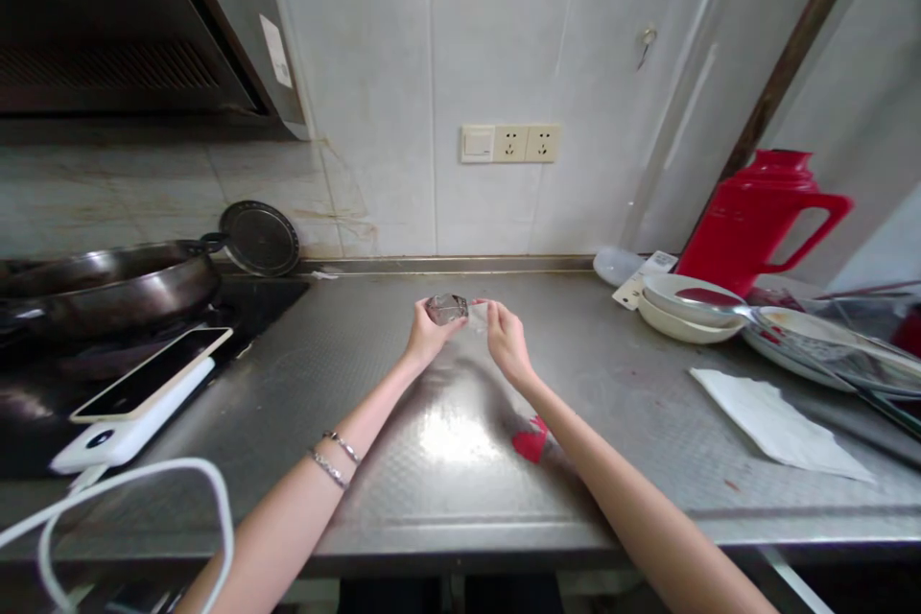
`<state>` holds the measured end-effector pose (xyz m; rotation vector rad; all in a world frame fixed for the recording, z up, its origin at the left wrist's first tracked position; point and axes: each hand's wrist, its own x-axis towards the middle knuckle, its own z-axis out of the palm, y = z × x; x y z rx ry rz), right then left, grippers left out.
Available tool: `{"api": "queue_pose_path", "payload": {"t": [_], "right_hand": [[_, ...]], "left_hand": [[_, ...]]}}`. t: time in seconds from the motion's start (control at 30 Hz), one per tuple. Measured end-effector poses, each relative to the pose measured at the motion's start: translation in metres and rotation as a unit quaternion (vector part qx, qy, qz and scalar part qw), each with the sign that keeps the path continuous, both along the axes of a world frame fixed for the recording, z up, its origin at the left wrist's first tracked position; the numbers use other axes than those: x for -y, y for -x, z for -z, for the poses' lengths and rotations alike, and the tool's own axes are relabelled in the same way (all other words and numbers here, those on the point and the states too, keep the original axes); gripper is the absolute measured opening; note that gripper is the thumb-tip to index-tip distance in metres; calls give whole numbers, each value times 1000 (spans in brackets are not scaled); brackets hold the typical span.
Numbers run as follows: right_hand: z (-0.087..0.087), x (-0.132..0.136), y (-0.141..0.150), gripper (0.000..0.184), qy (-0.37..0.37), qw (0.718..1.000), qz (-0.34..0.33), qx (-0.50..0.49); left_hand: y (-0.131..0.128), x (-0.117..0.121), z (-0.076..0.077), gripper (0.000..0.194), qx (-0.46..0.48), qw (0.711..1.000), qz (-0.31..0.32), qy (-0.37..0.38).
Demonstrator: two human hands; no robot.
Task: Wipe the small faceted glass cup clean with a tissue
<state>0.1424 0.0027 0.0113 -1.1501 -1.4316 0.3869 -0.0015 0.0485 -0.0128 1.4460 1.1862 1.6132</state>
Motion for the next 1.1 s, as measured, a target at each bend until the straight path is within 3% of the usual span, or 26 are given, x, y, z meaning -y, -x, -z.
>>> {"api": "queue_pose_path", "payload": {"t": [0.17,0.33,0.53,0.63,0.77,0.93,1.1], "right_hand": [[0,-22,-31,57,1,997,79,9],[9,-35,-48,52,66,996,54,7],[22,-36,-37,28,114,993,2,17],[29,-33,-23,27,137,989,-38,34],[34,-26,-7,28,146,984,-69,71],[30,-22,-13,28,151,979,-69,119],[11,-26,-33,33,146,979,-60,127]], "left_hand": [[14,-11,-1,61,-19,999,-21,-18],[19,-10,-11,59,-15,1000,0,-27],[18,-2,-23,51,-16,999,41,-22],[15,5,-27,47,-16,996,83,-21],[12,11,-28,50,-10,996,89,-10],[12,10,-27,51,-7,995,98,8],[13,9,-25,59,7,994,106,22]]}}
